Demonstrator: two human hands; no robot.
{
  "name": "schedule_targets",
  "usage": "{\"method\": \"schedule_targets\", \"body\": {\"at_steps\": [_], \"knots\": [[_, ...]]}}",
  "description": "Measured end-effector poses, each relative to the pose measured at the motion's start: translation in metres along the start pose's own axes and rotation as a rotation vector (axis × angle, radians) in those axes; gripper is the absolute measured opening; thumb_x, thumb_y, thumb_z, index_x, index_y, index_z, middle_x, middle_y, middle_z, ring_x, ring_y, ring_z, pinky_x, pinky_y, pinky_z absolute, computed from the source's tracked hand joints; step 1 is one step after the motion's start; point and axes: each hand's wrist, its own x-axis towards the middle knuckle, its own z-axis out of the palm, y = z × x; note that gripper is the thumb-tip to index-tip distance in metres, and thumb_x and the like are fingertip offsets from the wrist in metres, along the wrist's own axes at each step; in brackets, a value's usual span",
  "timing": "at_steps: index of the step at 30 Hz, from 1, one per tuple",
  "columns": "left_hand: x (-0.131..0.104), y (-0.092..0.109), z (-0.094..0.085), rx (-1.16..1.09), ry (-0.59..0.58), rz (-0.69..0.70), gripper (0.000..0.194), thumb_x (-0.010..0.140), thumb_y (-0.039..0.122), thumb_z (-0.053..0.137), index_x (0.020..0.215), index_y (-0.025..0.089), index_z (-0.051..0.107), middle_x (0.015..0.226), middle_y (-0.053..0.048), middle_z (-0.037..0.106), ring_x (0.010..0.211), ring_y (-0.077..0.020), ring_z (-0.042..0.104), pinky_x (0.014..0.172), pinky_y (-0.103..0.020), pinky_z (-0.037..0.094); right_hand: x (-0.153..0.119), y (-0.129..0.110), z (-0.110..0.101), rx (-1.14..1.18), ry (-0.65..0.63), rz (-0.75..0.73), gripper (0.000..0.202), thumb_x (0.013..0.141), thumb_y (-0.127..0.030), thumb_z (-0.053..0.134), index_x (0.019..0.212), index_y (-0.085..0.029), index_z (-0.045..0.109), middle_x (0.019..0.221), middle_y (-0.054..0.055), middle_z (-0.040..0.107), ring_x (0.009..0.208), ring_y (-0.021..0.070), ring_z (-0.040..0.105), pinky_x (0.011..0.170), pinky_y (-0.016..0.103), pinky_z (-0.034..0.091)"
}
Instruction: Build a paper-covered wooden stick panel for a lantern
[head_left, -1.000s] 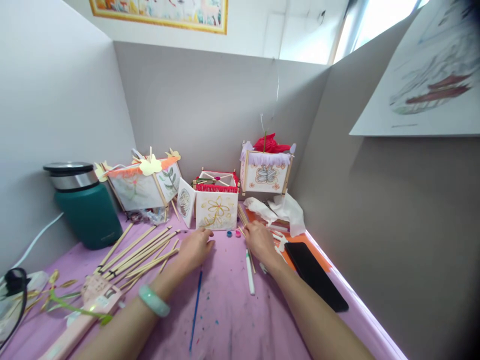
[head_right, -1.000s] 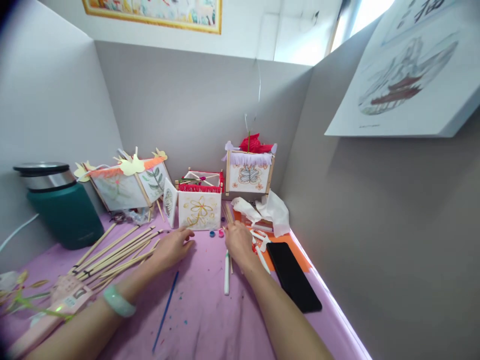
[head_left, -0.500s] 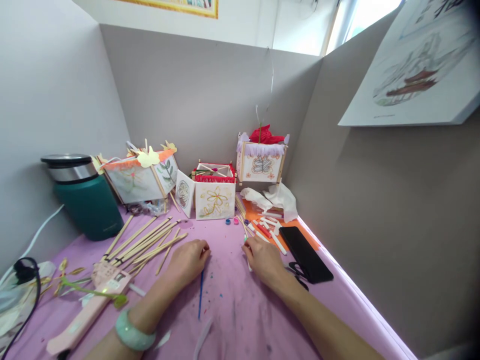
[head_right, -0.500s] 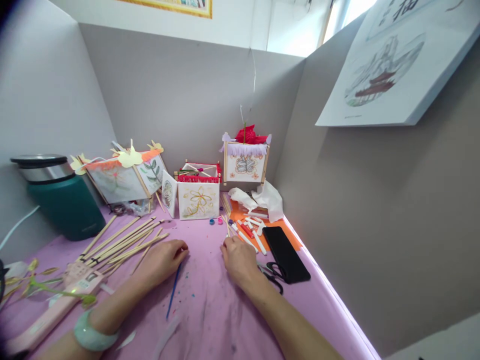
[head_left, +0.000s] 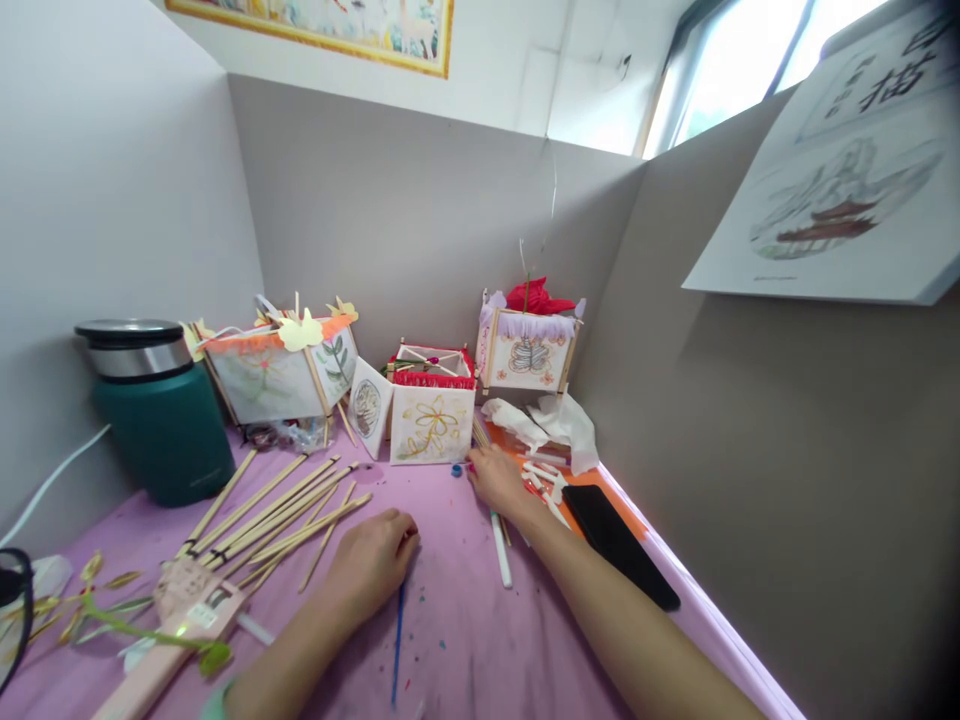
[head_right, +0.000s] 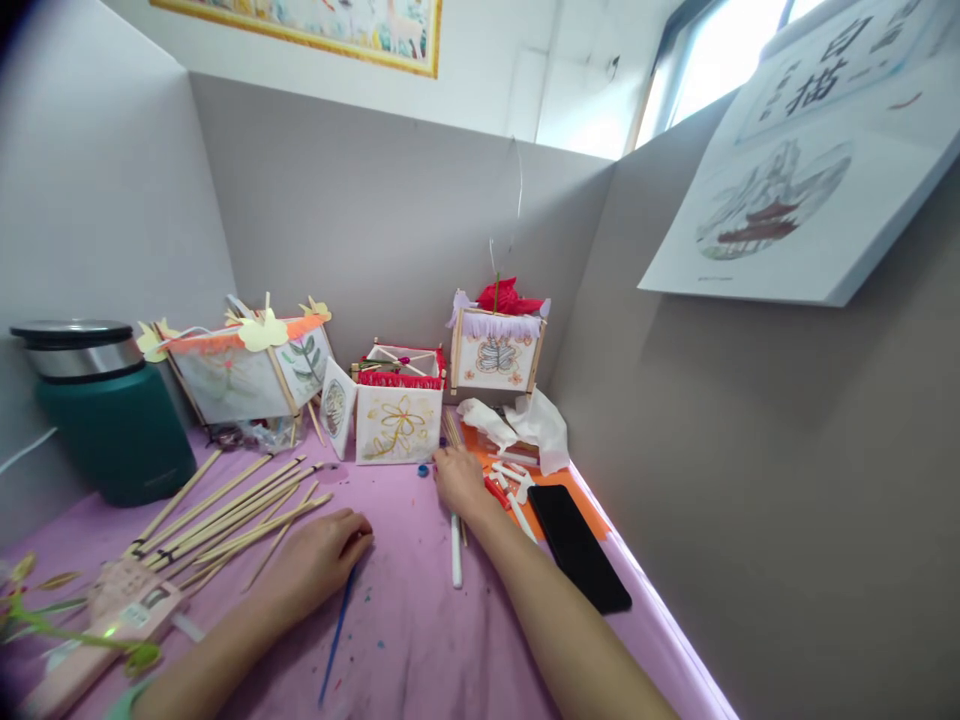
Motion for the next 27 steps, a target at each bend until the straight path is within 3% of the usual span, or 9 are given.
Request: {"method": "schedule_targets", "body": {"at_steps": [3, 5, 9, 11, 14, 20, 27], "knots": [[0.003, 0.003, 0.000, -0.182, 0.100, -0.007, 0.023, 0.087, 0.028, 0.046, 0.092, 0.018, 0.066, 0.089, -0.008, 0.067, 0.084, -0.0220, 0.061, 0.075, -0.033, 0.041, -0.012, -0.012, -0.018, 0.044, 0.067, -0.012, 0.018, 0.089, -0.020, 0.054, 0.103, -0.015, 0.065, 0.101, 0.011, 0.068, 0.101, 0.0228, 0.057, 0.087, 0.032, 0.041], [0.006, 0.007, 0.003, -0.511, 0.122, -0.064, 0.026, 0.087, 0.038, 0.050, 0.095, 0.017, 0.064, 0.085, -0.007, 0.066, 0.072, -0.0191, 0.060, 0.069, -0.032, 0.043, -0.027, -0.027, -0.030, 0.097, 0.097, -0.064, 0.022, 0.091, -0.027, 0.054, 0.108, -0.016, 0.063, 0.103, 0.009, 0.068, 0.099, 0.0200, 0.057, 0.086, 0.029, 0.041], [0.008, 0.013, 0.013, -1.404, -0.087, -0.200, 0.046, 0.081, 0.060, 0.054, 0.091, 0.015, 0.059, 0.070, -0.003, 0.062, 0.052, -0.0130, 0.054, 0.050, -0.027, 0.045, -0.059, -0.063, -0.030, 0.224, 0.153, -0.245, 0.019, 0.091, -0.029, 0.054, 0.104, -0.019, 0.063, 0.098, 0.005, 0.066, 0.094, 0.0185, 0.055, 0.083, 0.029, 0.041], [0.007, 0.014, 0.017, -1.604, -0.168, -0.217, 0.042, 0.079, 0.056, 0.062, 0.085, 0.014, 0.059, 0.061, -0.001, 0.059, 0.050, -0.0117, 0.054, 0.049, -0.024, 0.045, -0.072, -0.075, -0.020, 0.281, 0.216, -0.271, 0.014, 0.091, -0.023, 0.053, 0.097, -0.017, 0.064, 0.092, 0.007, 0.065, 0.088, 0.0207, 0.054, 0.079, 0.032, 0.041], [0.003, 0.014, 0.017, -1.621, -0.213, -0.253, 0.034, 0.076, 0.046, 0.070, 0.080, 0.014, 0.060, 0.052, 0.002, 0.054, 0.042, -0.0082, 0.048, 0.043, -0.020, 0.042, -0.083, -0.081, -0.005, 0.379, 0.232, -0.243, 0.009, 0.088, -0.019, 0.055, 0.091, -0.016, 0.063, 0.088, 0.008, 0.063, 0.085, 0.0217, 0.053, 0.075, 0.033, 0.042], [0.002, 0.014, 0.006, -1.642, -0.216, -0.274, 0.034, 0.071, 0.042, 0.076, 0.079, 0.013, 0.062, 0.054, 0.005, 0.051, 0.038, -0.0025, 0.039, 0.039, -0.016, 0.034, -0.085, -0.074, 0.001, 0.638, 0.252, -0.311, 0.023, 0.089, -0.018, 0.054, 0.111, -0.019, 0.058, 0.099, 0.006, 0.063, 0.093, 0.0196, 0.054, 0.082, 0.032, 0.044], [0.001, 0.014, 0.009, -1.478, -0.235, -0.265, 0.034, 0.079, 0.046, 0.066, 0.087, 0.014, 0.061, 0.049, 0.007, 0.047, 0.033, -0.0036, 0.036, 0.035, -0.017, 0.034, -0.083, -0.072, 0.007, 0.589, 0.262, -0.275, 0.008, 0.088, -0.019, 0.054, 0.092, -0.019, 0.061, 0.087, 0.006, 0.061, 0.084, 0.0196, 0.054, 0.074, 0.032, 0.044]]}}
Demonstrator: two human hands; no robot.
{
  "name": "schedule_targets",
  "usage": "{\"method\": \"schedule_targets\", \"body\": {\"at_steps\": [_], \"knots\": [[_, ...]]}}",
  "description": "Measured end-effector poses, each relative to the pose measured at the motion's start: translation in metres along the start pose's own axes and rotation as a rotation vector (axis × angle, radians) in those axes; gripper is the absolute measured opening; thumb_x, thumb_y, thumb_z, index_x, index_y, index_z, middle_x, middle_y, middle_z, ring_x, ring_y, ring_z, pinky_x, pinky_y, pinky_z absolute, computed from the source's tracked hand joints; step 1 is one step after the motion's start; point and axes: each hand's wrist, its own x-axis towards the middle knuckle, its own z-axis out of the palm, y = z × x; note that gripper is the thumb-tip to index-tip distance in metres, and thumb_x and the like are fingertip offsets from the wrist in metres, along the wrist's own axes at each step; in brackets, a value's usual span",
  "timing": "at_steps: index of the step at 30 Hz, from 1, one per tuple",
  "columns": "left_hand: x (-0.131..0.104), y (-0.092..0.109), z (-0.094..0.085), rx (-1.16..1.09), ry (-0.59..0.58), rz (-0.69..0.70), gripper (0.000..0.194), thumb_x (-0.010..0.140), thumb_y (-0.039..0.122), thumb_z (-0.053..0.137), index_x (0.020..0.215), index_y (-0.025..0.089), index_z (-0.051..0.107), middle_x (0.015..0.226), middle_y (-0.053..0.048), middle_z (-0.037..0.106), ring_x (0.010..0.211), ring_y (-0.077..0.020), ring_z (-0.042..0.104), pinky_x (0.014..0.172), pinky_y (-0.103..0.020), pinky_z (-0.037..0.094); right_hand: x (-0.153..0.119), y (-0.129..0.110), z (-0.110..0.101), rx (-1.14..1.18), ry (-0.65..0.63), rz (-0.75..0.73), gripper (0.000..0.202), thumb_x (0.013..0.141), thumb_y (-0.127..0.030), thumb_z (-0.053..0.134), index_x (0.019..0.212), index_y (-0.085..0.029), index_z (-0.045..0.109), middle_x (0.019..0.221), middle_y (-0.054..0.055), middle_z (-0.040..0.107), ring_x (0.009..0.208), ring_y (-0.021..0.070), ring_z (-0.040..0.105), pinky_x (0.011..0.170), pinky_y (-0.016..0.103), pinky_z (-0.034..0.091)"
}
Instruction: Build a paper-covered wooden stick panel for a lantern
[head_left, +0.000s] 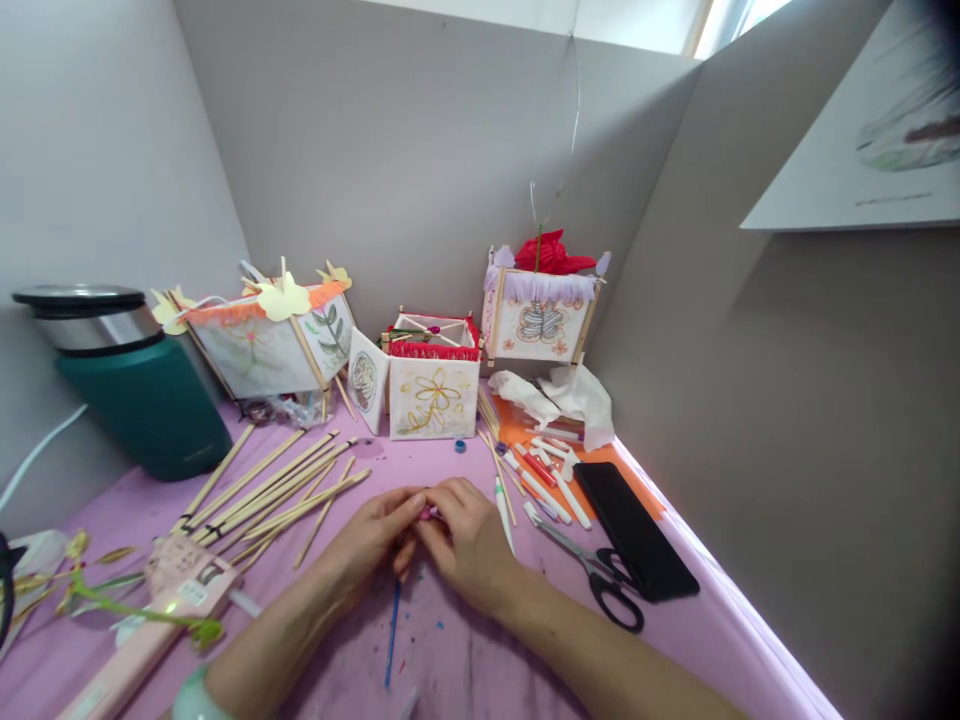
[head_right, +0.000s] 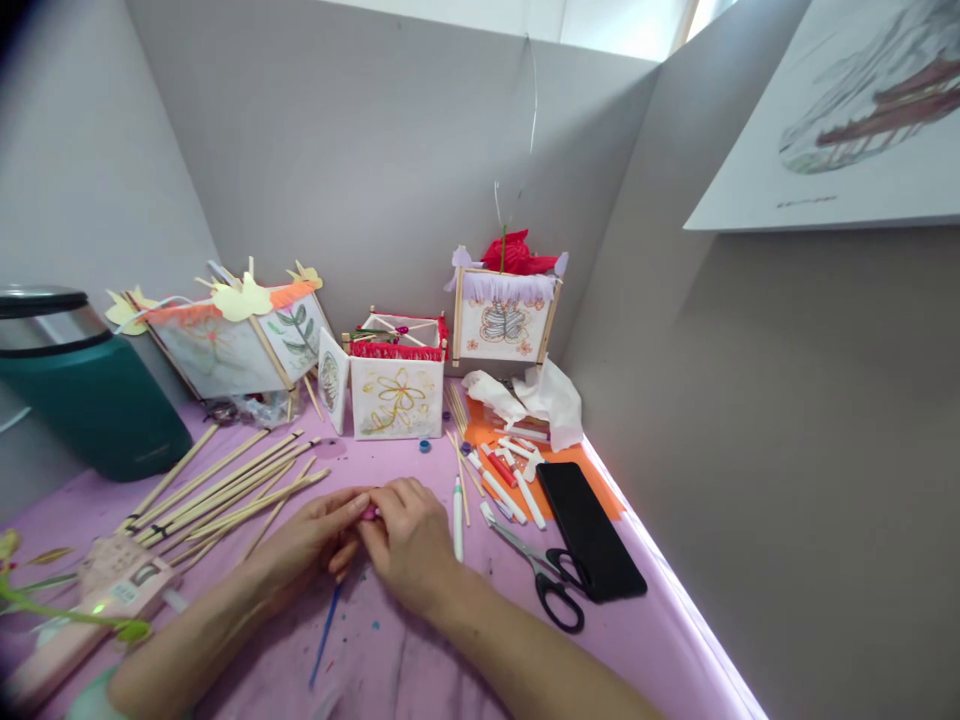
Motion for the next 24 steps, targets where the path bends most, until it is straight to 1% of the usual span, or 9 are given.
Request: {"method": "schedule_targets", "body": {"at_steps": [2, 6, 12, 15, 18, 21, 24], "knots": [[-0.001, 0.000, 0.002, -0.012, -0.005, 0.007, 0.032, 0.081, 0.045, 0.065, 0.086, 0.014, 0.061, 0.053, 0.005, 0.052, 0.035, -0.0036, 0.038, 0.037, -0.017, 0.036, -0.001, 0.000, 0.001, 0.031, 0.012, 0.011, 0.009, 0.087, -0.018, 0.054, 0.093, -0.019, 0.061, 0.087, 0.005, 0.061, 0.083, 0.0191, 0.055, 0.074, 0.031, 0.044], [-0.002, 0.003, 0.003, -0.063, -0.015, 0.018, 0.029, 0.081, 0.041, 0.065, 0.087, 0.013, 0.061, 0.066, 0.001, 0.059, 0.038, -0.0034, 0.041, 0.041, -0.019, 0.042, -0.001, 0.001, 0.002, 0.105, 0.034, 0.021, 0.018, 0.087, -0.014, 0.054, 0.102, -0.019, 0.060, 0.094, 0.005, 0.062, 0.088, 0.0184, 0.056, 0.077, 0.030, 0.044], [-0.002, 0.002, 0.002, -0.056, -0.036, 0.040, 0.029, 0.085, 0.041, 0.060, 0.085, 0.012, 0.059, 0.073, -0.002, 0.063, 0.039, -0.0037, 0.040, 0.041, -0.020, 0.043, -0.002, 0.003, 0.001, 0.063, 0.025, 0.012, 0.015, 0.089, -0.017, 0.053, 0.102, -0.018, 0.060, 0.091, 0.005, 0.062, 0.086, 0.0189, 0.055, 0.076, 0.031, 0.043], [-0.001, 0.001, 0.002, -0.038, -0.031, 0.034, 0.030, 0.084, 0.042, 0.060, 0.087, 0.012, 0.059, 0.070, -0.002, 0.063, 0.039, -0.0039, 0.041, 0.042, -0.019, 0.042, -0.001, 0.003, 0.000, -0.003, 0.026, 0.000, 0.012, 0.089, -0.019, 0.053, 0.098, -0.018, 0.060, 0.089, 0.006, 0.062, 0.083, 0.0194, 0.054, 0.075, 0.031, 0.041], [-0.001, -0.002, 0.001, 0.013, -0.001, 0.022, 0.031, 0.084, 0.044, 0.059, 0.090, 0.014, 0.058, 0.061, 0.001, 0.060, 0.036, -0.0046, 0.042, 0.039, -0.018, 0.037, 0.000, 0.002, 0.000, -0.087, 0.026, -0.013, 0.008, 0.088, -0.020, 0.054, 0.092, -0.017, 0.061, 0.084, 0.006, 0.062, 0.080, 0.0195, 0.053, 0.073, 0.031, 0.040], [0.003, -0.010, -0.002, 0.076, 0.024, 0.023, 0.033, 0.084, 0.048, 0.059, 0.090, 0.015, 0.057, 0.050, 0.005, 0.053, 0.034, -0.0060, 0.043, 0.038, -0.017, 0.032, 0.001, 0.001, -0.001, -0.185, -0.017, -0.026, 0.007, 0.086, -0.023, 0.057, 0.086, -0.016, 0.061, 0.082, 0.005, 0.062, 0.078, 0.0196, 0.053, 0.071, 0.031, 0.038], [0.008, -0.017, -0.006, 0.096, 0.016, 0.029, 0.042, 0.080, 0.052, 0.062, 0.097, 0.014, 0.056, 0.050, 0.005, 0.054, 0.031, -0.0064, 0.043, 0.035, -0.017, 0.029, 0.002, 0.001, -0.003, -0.229, -0.052, -0.035, 0.006, 0.085, -0.021, 0.057, 0.085, -0.016, 0.061, 0.083, 0.006, 0.062, 0.079, 0.0195, 0.053, 0.070, 0.031, 0.038]]}}
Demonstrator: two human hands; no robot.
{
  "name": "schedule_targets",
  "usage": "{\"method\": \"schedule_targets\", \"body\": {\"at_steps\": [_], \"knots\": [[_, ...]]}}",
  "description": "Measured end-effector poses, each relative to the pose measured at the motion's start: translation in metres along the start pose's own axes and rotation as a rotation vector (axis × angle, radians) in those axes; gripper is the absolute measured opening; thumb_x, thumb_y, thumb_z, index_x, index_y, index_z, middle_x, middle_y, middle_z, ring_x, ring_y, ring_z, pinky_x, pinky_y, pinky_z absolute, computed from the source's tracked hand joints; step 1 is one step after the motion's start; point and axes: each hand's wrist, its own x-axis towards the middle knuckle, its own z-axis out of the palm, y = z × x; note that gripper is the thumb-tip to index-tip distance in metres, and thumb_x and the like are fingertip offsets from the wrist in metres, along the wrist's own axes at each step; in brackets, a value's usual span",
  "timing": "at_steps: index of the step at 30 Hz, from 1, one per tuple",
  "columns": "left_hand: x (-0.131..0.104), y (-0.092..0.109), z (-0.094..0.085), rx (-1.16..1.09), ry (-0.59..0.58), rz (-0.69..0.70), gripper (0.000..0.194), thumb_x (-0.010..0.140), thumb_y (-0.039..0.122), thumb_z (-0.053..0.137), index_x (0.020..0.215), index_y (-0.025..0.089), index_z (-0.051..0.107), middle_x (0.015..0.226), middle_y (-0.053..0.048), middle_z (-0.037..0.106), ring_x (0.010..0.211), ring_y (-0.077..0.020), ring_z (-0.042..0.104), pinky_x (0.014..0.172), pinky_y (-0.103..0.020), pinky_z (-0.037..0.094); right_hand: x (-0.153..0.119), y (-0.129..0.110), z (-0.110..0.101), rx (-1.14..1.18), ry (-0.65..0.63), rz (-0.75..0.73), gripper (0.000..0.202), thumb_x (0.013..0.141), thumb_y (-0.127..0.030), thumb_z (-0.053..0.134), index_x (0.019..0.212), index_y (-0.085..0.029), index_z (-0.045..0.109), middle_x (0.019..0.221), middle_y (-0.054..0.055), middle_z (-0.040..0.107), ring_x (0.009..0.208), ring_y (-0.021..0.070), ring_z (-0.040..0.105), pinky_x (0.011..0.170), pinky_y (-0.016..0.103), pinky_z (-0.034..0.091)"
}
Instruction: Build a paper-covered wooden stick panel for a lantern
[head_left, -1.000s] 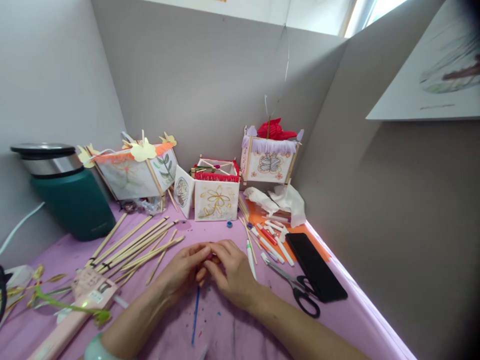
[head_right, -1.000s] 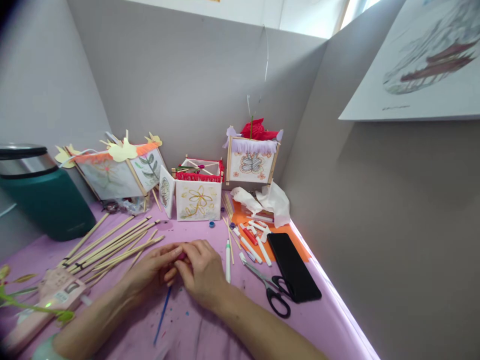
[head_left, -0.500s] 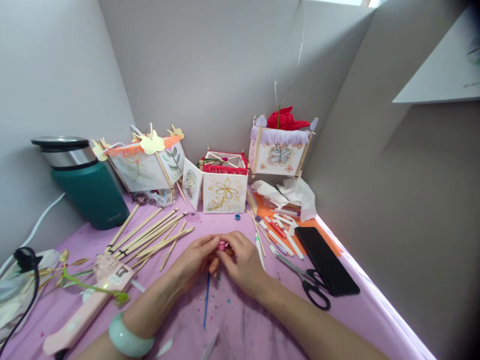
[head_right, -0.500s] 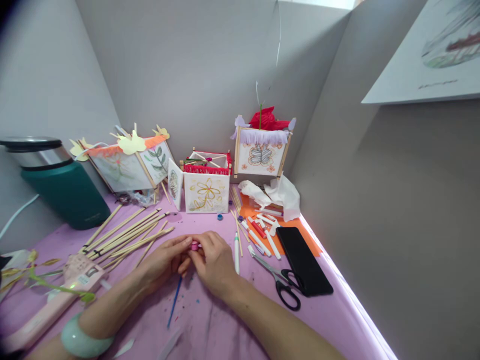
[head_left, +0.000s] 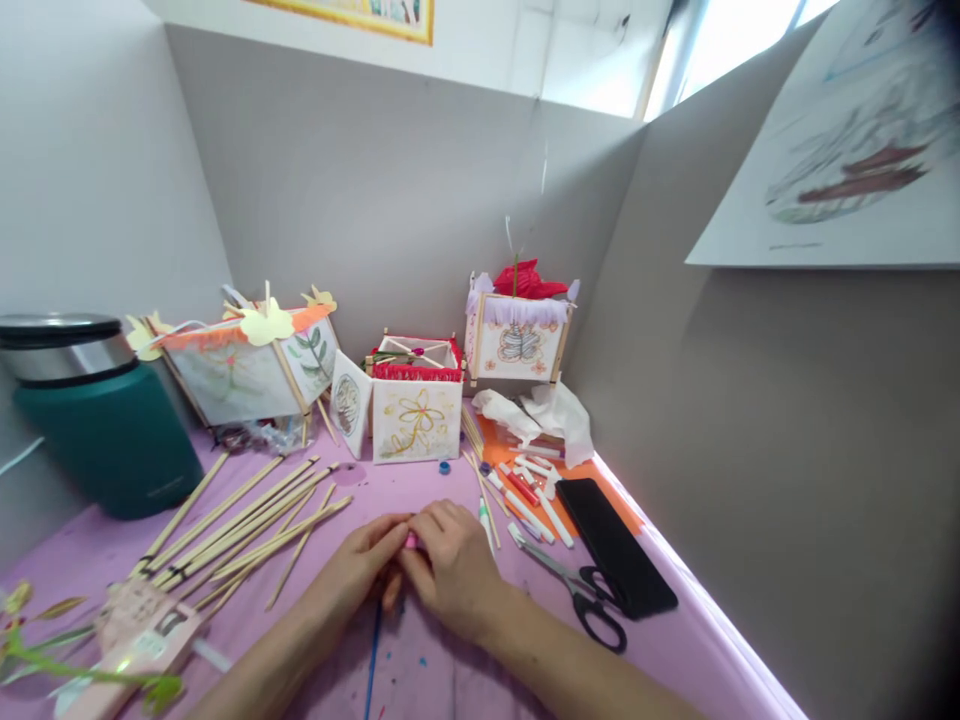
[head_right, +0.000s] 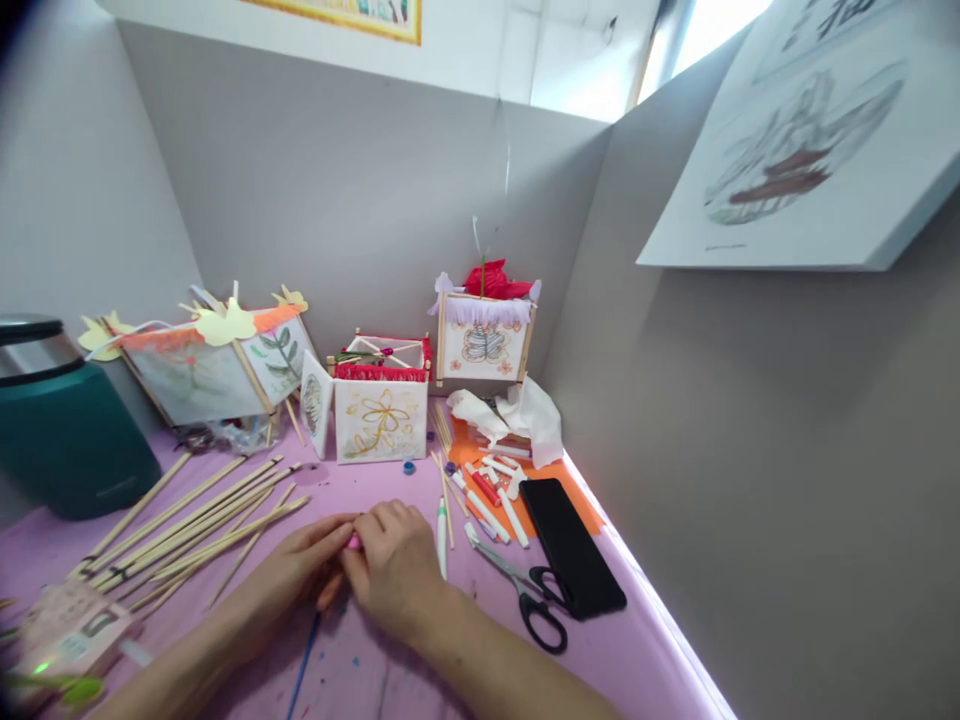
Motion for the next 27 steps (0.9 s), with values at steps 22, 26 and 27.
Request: {"method": "schedule_targets", "body": {"at_steps": [22, 26, 27], "knots": [[-0.0014, 0.0044, 0.0064, 0.087, -0.033, 0.054, 0.058, 0.082, 0.060, 0.056, 0.114, 0.011, 0.055, 0.051, 0.001, 0.059, 0.036, -0.0081, 0.048, 0.040, -0.018, 0.025, 0.0039, 0.0011, -0.0012, 0.122, 0.158, -0.063, 0.015, 0.078, -0.015, 0.048, 0.064, -0.018, 0.053, 0.064, 0.002, 0.058, 0.064, 0.0145, 0.050, 0.063, 0.028, 0.035], [-0.0006, 0.0031, 0.0068, 0.051, -0.019, 0.051, 0.054, 0.082, 0.057, 0.058, 0.111, 0.011, 0.057, 0.051, 0.000, 0.059, 0.036, -0.0080, 0.048, 0.040, -0.018, 0.026, 0.0035, 0.0020, 0.0016, 0.091, 0.196, -0.079, 0.015, 0.078, -0.016, 0.048, 0.064, -0.018, 0.053, 0.064, 0.002, 0.058, 0.064, 0.0149, 0.049, 0.063, 0.029, 0.034], [-0.0009, 0.0031, 0.0072, 0.021, -0.017, 0.052, 0.052, 0.082, 0.055, 0.059, 0.110, 0.012, 0.057, 0.054, 0.000, 0.060, 0.037, -0.0076, 0.048, 0.040, -0.018, 0.027, 0.0036, 0.0023, 0.0023, 0.086, 0.199, -0.076, 0.015, 0.079, -0.016, 0.049, 0.064, -0.018, 0.053, 0.064, 0.002, 0.058, 0.064, 0.0150, 0.049, 0.063, 0.029, 0.034]]}}
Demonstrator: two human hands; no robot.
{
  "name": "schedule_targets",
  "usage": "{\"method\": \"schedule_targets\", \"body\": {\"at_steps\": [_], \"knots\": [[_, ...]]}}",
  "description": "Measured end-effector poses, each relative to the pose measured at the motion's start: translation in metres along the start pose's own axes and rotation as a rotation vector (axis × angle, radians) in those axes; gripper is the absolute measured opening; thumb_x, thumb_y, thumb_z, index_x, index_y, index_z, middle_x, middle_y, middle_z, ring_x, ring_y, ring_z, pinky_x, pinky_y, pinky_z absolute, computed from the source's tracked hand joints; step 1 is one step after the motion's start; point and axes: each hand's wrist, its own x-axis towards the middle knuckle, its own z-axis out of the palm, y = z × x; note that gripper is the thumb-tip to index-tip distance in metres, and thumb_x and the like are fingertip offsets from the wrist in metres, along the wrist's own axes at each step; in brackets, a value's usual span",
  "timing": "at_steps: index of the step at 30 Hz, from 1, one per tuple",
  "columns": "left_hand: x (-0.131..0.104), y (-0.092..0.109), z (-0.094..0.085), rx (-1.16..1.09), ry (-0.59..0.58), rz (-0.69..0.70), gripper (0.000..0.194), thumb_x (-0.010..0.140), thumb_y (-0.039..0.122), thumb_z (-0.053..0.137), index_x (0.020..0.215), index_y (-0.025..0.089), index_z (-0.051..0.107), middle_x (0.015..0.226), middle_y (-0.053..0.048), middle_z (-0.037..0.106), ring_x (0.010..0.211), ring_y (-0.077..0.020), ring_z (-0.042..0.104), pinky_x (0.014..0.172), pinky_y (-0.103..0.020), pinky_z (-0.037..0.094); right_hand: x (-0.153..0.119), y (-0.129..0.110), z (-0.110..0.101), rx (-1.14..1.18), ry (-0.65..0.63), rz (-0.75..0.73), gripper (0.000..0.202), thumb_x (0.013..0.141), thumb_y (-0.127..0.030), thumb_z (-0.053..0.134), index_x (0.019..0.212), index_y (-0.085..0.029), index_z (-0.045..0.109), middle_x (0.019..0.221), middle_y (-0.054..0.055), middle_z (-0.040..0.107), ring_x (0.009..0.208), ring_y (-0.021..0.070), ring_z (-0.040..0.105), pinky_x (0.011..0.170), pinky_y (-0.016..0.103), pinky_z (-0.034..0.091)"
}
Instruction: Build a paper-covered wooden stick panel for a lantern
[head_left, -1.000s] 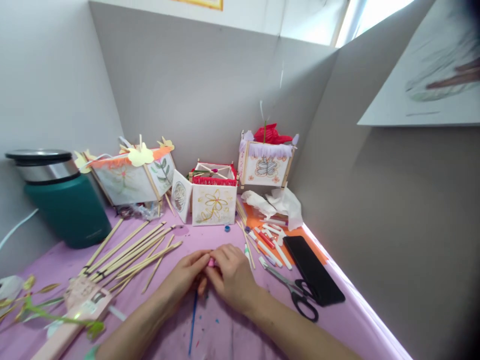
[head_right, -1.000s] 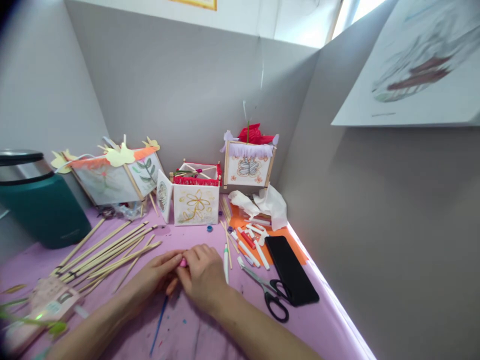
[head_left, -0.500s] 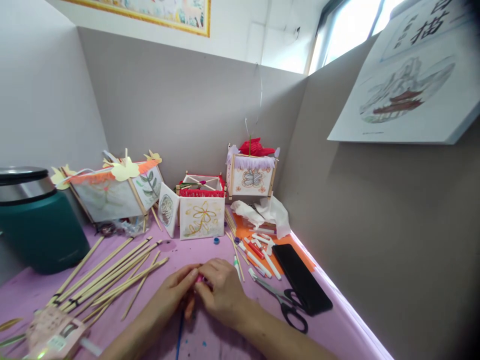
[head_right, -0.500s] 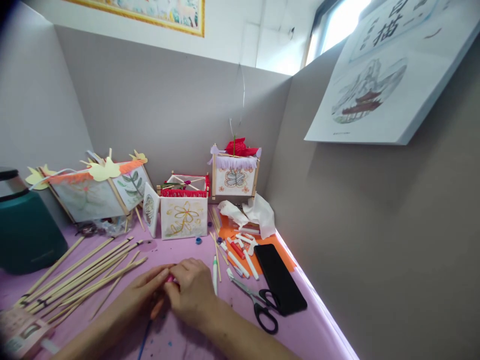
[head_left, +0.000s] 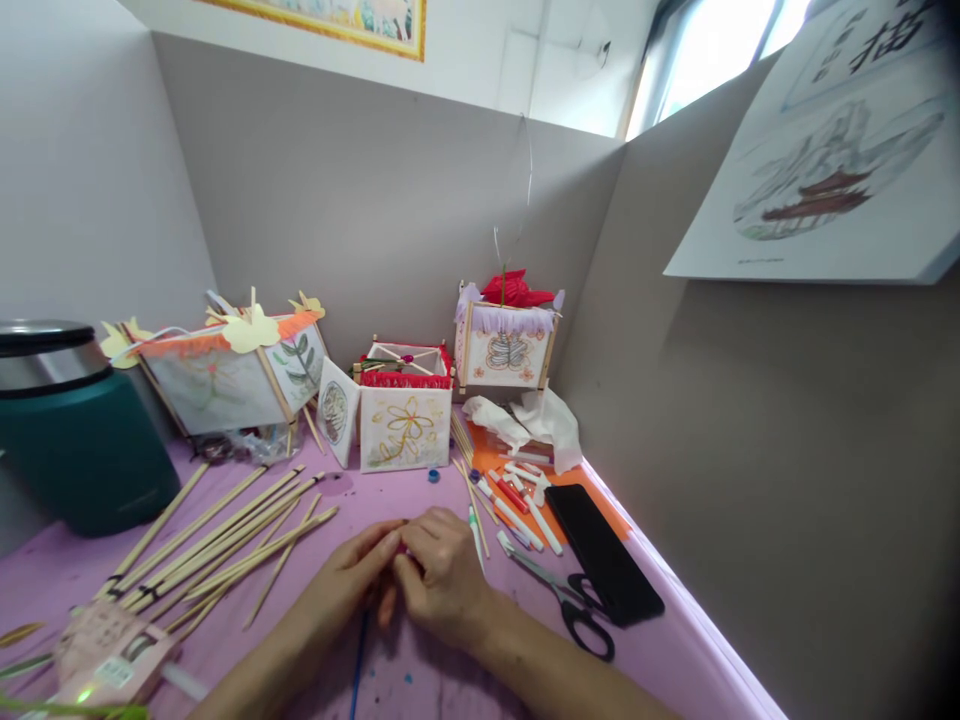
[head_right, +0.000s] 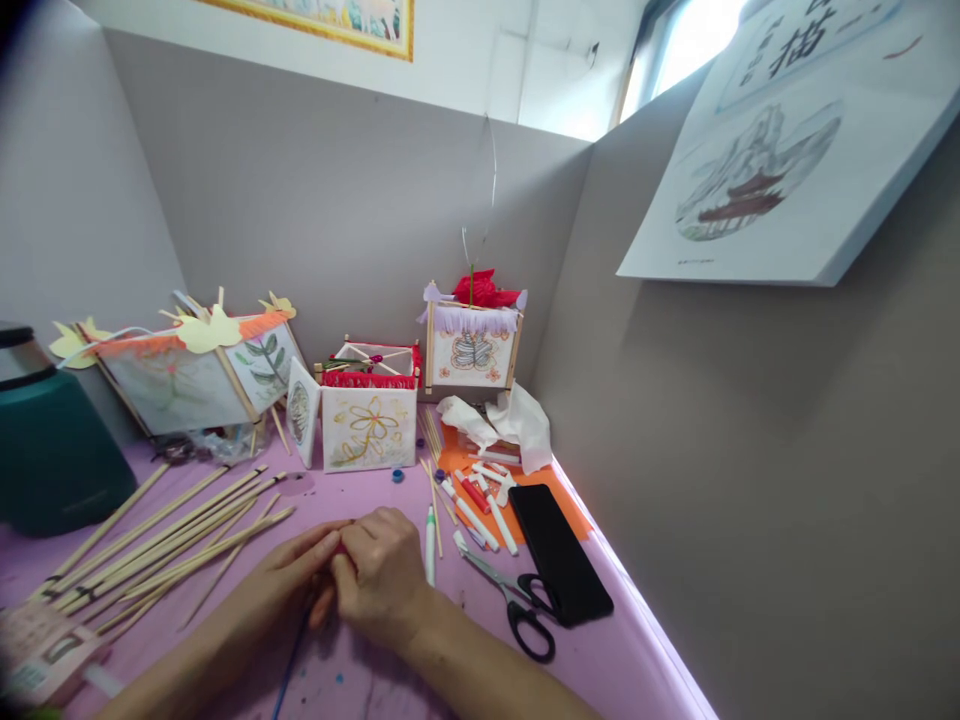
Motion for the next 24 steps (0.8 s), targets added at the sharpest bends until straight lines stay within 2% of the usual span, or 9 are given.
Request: {"method": "schedule_targets", "body": {"at_steps": [6, 11, 13, 15, 16, 17, 19, 21, 24], "knots": [[-0.003, 0.003, 0.003, -0.204, 0.021, 0.010, 0.040, 0.081, 0.044, 0.065, 0.107, 0.014, 0.060, 0.064, 0.000, 0.063, 0.040, -0.0060, 0.048, 0.041, -0.018, 0.034, 0.002, 0.002, 0.004, -0.044, -0.023, 0.025, 0.014, 0.083, -0.019, 0.052, 0.071, -0.018, 0.057, 0.071, 0.003, 0.061, 0.070, 0.0163, 0.051, 0.067, 0.031, 0.033], [-0.002, 0.003, -0.004, -0.257, 0.094, 0.049, 0.043, 0.075, 0.039, 0.072, 0.109, 0.016, 0.059, 0.072, 0.000, 0.065, 0.042, -0.0045, 0.048, 0.042, -0.018, 0.036, 0.001, -0.002, 0.004, -0.044, -0.112, 0.039, 0.006, 0.087, -0.022, 0.057, 0.086, -0.018, 0.060, 0.089, 0.004, 0.065, 0.084, 0.0182, 0.053, 0.074, 0.032, 0.035], [-0.001, 0.004, -0.007, -0.191, 0.109, 0.055, 0.046, 0.076, 0.041, 0.072, 0.112, 0.015, 0.058, 0.061, 0.003, 0.061, 0.040, -0.0046, 0.045, 0.042, -0.017, 0.035, 0.002, -0.003, 0.001, 0.000, -0.148, 0.036, 0.011, 0.090, -0.023, 0.055, 0.097, -0.019, 0.061, 0.097, 0.004, 0.065, 0.090, 0.0182, 0.053, 0.078, 0.032, 0.036], [0.000, 0.006, -0.007, -0.071, 0.129, 0.035, 0.052, 0.076, 0.046, 0.069, 0.113, 0.013, 0.056, 0.045, 0.008, 0.050, 0.035, -0.0059, 0.040, 0.039, -0.018, 0.034, 0.004, 0.002, -0.004, 0.016, -0.151, 0.041, 0.015, 0.092, -0.022, 0.052, 0.102, -0.020, 0.063, 0.100, 0.004, 0.064, 0.092, 0.0182, 0.052, 0.080, 0.032, 0.036], [-0.001, 0.007, -0.007, -0.015, 0.147, 0.023, 0.055, 0.076, 0.049, 0.067, 0.115, 0.012, 0.054, 0.043, 0.008, 0.049, 0.032, -0.0062, 0.038, 0.038, -0.019, 0.034, 0.006, 0.007, -0.006, 0.000, -0.141, 0.054, 0.016, 0.092, -0.022, 0.051, 0.102, -0.020, 0.064, 0.100, 0.004, 0.063, 0.092, 0.0185, 0.052, 0.081, 0.032, 0.036], [-0.001, 0.009, -0.006, 0.029, 0.169, 0.014, 0.058, 0.076, 0.051, 0.066, 0.117, 0.011, 0.053, 0.046, 0.007, 0.053, 0.031, -0.0061, 0.037, 0.037, -0.021, 0.035, 0.008, 0.014, -0.008, -0.037, -0.125, 0.075, 0.018, 0.093, -0.023, 0.050, 0.102, -0.021, 0.065, 0.099, 0.005, 0.063, 0.093, 0.0190, 0.051, 0.081, 0.033, 0.036], [-0.001, 0.014, -0.004, 0.079, 0.212, 0.014, 0.060, 0.076, 0.052, 0.063, 0.118, 0.012, 0.051, 0.068, -0.001, 0.067, 0.032, -0.0042, 0.038, 0.037, -0.022, 0.036, 0.014, 0.033, -0.010, -0.189, -0.103, 0.164, 0.022, 0.094, -0.024, 0.049, 0.108, -0.020, 0.065, 0.099, 0.007, 0.061, 0.094, 0.0205, 0.050, 0.082, 0.034, 0.035], [-0.002, 0.018, -0.003, 0.115, 0.234, 0.020, 0.057, 0.077, 0.052, 0.061, 0.116, 0.012, 0.051, 0.090, -0.009, 0.071, 0.034, -0.0026, 0.039, 0.039, -0.022, 0.037, 0.019, 0.054, -0.010, -0.402, -0.145, 0.274, 0.028, 0.096, -0.025, 0.043, 0.115, -0.019, 0.063, 0.105, 0.009, 0.060, 0.097, 0.0220, 0.048, 0.084, 0.035, 0.034], [-0.004, 0.022, -0.003, 0.166, 0.254, 0.028, 0.052, 0.078, 0.050, 0.056, 0.111, 0.011, 0.053, 0.088, -0.010, 0.070, 0.035, -0.0030, 0.040, 0.040, -0.022, 0.038, 0.023, 0.078, -0.007, -0.490, -0.245, 0.313, 0.027, 0.095, -0.025, 0.045, 0.108, -0.019, 0.067, 0.101, 0.011, 0.063, 0.097, 0.0246, 0.048, 0.082, 0.037, 0.032]]}}
